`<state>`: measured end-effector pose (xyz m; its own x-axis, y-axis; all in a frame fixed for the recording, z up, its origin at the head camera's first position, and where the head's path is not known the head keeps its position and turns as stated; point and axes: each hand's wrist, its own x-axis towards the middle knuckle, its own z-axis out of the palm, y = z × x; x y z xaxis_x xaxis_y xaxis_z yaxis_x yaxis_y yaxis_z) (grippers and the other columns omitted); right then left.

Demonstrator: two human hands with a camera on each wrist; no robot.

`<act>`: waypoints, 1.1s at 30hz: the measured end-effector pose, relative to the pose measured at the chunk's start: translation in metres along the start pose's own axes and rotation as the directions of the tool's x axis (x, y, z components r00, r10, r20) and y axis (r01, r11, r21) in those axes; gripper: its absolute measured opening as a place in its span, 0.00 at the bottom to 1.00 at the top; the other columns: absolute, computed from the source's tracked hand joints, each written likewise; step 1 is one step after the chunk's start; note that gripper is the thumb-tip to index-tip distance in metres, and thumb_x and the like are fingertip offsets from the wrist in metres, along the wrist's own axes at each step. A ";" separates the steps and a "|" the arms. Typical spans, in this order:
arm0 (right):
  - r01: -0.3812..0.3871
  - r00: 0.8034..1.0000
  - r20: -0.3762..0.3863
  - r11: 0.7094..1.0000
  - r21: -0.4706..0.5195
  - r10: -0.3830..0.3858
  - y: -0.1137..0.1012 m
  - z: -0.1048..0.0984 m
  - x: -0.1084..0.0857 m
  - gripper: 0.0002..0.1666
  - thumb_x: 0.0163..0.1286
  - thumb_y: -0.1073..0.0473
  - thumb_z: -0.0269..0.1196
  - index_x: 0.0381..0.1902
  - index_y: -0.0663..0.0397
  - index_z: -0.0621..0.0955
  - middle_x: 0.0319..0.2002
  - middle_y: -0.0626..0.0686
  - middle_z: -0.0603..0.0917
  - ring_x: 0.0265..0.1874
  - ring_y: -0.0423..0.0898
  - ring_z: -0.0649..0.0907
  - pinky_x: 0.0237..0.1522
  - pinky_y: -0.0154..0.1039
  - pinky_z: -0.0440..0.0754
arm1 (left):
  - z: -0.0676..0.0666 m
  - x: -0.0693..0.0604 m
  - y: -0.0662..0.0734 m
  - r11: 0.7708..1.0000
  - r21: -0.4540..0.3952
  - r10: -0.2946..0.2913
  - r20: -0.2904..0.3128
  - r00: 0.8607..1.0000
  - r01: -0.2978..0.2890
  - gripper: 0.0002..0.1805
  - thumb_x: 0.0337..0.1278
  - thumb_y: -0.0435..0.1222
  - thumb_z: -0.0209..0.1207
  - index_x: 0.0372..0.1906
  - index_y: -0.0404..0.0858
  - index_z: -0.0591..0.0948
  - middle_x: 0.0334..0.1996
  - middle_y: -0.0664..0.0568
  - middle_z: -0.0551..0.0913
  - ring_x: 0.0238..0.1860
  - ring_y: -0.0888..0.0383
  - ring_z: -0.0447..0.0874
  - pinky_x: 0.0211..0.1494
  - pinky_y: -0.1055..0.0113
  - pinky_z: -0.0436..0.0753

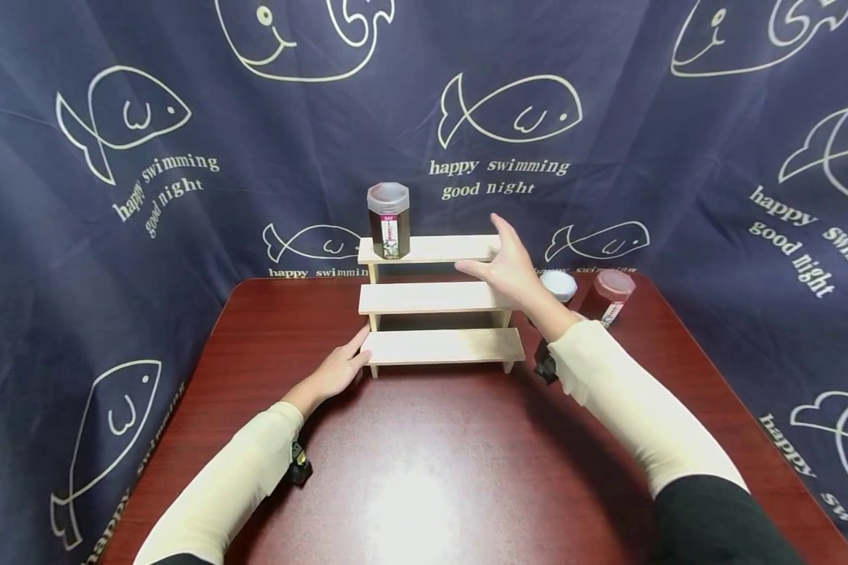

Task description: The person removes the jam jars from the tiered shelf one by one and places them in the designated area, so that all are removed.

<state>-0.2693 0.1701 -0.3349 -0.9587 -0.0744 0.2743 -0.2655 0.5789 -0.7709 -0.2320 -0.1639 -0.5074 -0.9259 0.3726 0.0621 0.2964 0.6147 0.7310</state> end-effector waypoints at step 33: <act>-0.006 0.999 -0.038 0.992 0.123 0.010 -0.051 0.117 0.070 0.57 0.56 0.48 0.77 0.75 0.62 0.62 0.64 0.60 0.74 0.65 0.54 0.73 0.67 0.44 0.68 | 0.001 0.001 0.000 1.000 0.010 -0.010 -0.004 1.000 0.010 0.35 0.76 0.41 0.49 0.81 0.39 0.55 0.13 0.56 0.72 0.32 0.53 0.79 0.64 0.49 0.70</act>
<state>-0.3344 0.0401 -0.3434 -0.9569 -0.0379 0.2878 -0.2706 0.4750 -0.8373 -0.2332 -0.1630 -0.5083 -0.9298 0.3636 0.0571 0.2891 0.6254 0.7248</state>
